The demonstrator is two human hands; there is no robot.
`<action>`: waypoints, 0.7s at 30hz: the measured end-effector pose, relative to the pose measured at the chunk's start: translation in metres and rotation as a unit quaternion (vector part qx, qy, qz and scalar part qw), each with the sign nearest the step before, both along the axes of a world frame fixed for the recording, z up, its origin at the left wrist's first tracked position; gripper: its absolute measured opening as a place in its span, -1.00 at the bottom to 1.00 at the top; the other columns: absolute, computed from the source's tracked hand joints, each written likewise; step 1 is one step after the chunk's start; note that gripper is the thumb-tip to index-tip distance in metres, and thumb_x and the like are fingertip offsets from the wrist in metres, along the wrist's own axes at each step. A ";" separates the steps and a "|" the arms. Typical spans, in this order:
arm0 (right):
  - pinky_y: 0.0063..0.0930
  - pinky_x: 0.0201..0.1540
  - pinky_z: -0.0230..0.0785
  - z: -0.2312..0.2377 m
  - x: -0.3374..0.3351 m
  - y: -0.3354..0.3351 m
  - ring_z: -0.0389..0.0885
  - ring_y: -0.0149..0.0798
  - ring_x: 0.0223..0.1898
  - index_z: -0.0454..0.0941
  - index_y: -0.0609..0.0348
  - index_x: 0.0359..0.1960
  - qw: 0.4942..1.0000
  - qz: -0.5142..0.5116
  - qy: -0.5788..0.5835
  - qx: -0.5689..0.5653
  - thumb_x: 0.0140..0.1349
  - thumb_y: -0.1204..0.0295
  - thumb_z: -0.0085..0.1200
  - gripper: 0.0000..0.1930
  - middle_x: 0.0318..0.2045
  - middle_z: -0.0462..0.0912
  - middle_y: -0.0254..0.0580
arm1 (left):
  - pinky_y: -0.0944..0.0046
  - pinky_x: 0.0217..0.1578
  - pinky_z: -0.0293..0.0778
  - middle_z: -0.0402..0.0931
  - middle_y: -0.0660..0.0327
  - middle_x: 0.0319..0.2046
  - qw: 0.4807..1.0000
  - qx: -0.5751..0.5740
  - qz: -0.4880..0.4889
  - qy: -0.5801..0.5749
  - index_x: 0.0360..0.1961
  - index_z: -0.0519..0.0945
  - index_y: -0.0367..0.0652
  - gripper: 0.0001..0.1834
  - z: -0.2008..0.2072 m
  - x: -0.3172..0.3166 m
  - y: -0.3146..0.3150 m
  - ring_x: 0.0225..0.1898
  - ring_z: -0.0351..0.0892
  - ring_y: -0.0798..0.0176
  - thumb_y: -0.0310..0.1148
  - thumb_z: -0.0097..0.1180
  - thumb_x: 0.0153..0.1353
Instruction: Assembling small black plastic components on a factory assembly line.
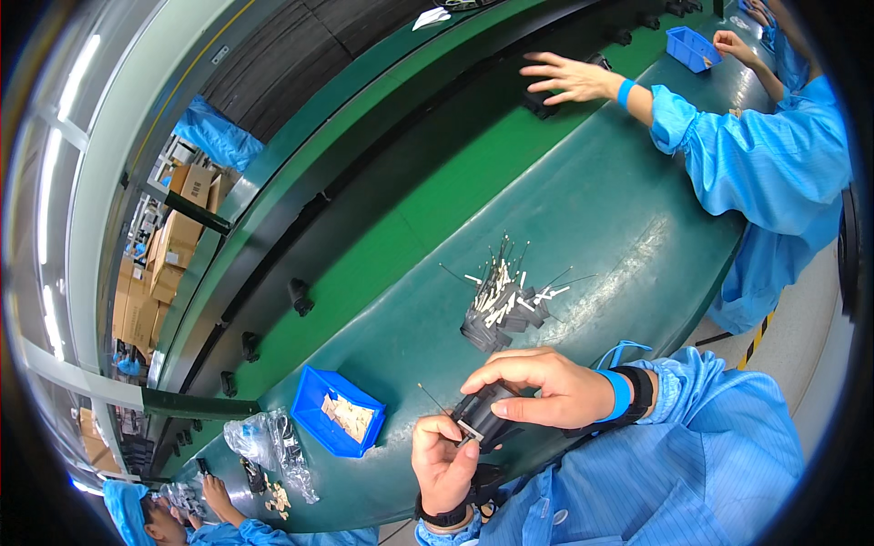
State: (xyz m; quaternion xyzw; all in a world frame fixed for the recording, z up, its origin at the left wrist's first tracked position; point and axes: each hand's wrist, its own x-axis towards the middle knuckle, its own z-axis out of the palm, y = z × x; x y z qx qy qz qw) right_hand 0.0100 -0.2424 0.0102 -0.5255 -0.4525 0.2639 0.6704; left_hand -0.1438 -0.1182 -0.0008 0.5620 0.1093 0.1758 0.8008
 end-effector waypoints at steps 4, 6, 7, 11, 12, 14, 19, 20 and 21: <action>-0.56 -0.38 0.26 0.001 0.001 -0.002 0.41 -0.42 -0.41 0.45 0.27 -0.05 1.000 0.025 0.002 -0.019 0.16 0.47 0.03 -0.69 -0.25 0.52 -0.20 | 0.24 -0.27 0.53 0.34 0.12 -0.27 1.000 0.003 -0.005 -0.002 -0.28 0.23 -0.20 -0.72 0.001 0.000 0.000 -0.27 0.47 0.28 -0.57 0.09 0.08; -0.53 -0.42 0.27 0.001 0.001 0.001 0.45 -0.36 -0.44 0.45 0.23 -0.09 1.000 0.011 -0.017 0.002 0.07 0.51 0.03 -0.68 -0.31 0.53 -0.19 | 0.24 -0.27 0.53 0.34 0.12 -0.27 1.000 -0.003 -0.001 0.001 -0.29 0.23 -0.20 -0.71 0.000 -0.001 0.001 -0.26 0.47 0.29 -0.59 0.09 0.06; -0.53 -0.42 0.27 0.002 0.001 0.001 0.45 -0.36 -0.44 0.45 0.23 -0.09 1.000 0.012 -0.016 0.002 0.07 0.51 0.03 -0.68 -0.31 0.53 -0.19 | 0.26 -0.26 0.51 0.33 0.13 -0.28 0.999 0.032 0.024 0.013 -0.29 0.22 -0.20 -0.70 -0.005 -0.003 0.002 -0.27 0.46 0.30 -0.61 0.08 0.02; -0.53 -0.38 0.29 0.002 -0.002 0.000 0.46 -0.35 -0.40 0.45 0.23 -0.10 1.000 0.026 0.005 -0.009 0.08 0.51 0.03 -0.70 -0.29 0.53 -0.20 | 0.36 -0.20 0.40 0.30 0.17 -0.30 0.990 0.101 0.093 0.029 -0.30 0.21 -0.18 -0.64 -0.005 -0.002 -0.003 -0.26 0.37 0.37 -0.64 0.05 -0.11; -0.53 -0.38 0.29 0.002 -0.002 0.001 0.46 -0.36 -0.40 0.45 0.23 -0.10 0.999 0.034 0.018 -0.012 0.08 0.51 0.04 -0.70 -0.28 0.53 -0.21 | 0.36 -0.20 0.40 0.30 0.17 -0.30 0.990 0.101 0.094 0.029 -0.30 0.21 -0.18 -0.64 0.001 0.002 -0.007 -0.26 0.37 0.37 -0.64 0.05 -0.11; -0.54 -0.38 0.29 0.002 -0.001 0.001 0.46 -0.36 -0.40 0.45 0.23 -0.10 0.999 0.036 0.016 -0.012 0.08 0.51 0.04 -0.70 -0.28 0.53 -0.21 | 0.41 -0.19 0.31 0.28 0.19 -0.31 0.991 0.065 0.105 0.049 -0.28 0.21 -0.16 -0.60 0.013 0.007 -0.014 -0.27 0.31 0.39 -0.61 0.08 -0.14; -0.55 -0.40 0.28 -0.001 -0.002 0.003 0.45 -0.39 -0.40 0.45 0.23 -0.09 1.000 0.024 0.008 0.000 0.09 0.50 0.04 -0.69 -0.26 0.53 -0.21 | 0.42 -0.24 0.32 0.27 0.20 -0.32 0.981 0.129 0.144 0.024 -0.25 0.20 -0.14 -0.57 -0.002 0.006 -0.010 -0.32 0.32 0.38 -0.60 0.10 -0.15; -0.56 -0.39 0.28 0.000 0.000 0.001 0.45 -0.39 -0.39 0.45 0.22 -0.08 1.000 0.025 0.017 -0.008 0.10 0.50 0.04 -0.69 -0.26 0.53 -0.21 | 0.42 -0.27 0.32 0.28 0.19 -0.32 0.983 0.088 0.160 0.014 -0.25 0.20 -0.14 -0.57 0.000 0.009 -0.012 -0.34 0.32 0.37 -0.59 0.13 -0.12; -0.56 -0.37 0.29 0.001 0.001 0.000 0.45 -0.39 -0.39 0.45 0.22 -0.07 0.999 0.027 0.026 -0.017 0.10 0.50 0.04 -0.69 -0.25 0.53 -0.21 | 0.42 -0.27 0.32 0.28 0.19 -0.32 0.983 0.087 0.159 0.014 -0.25 0.20 -0.14 -0.57 0.000 0.011 -0.011 -0.34 0.32 0.37 -0.59 0.13 -0.12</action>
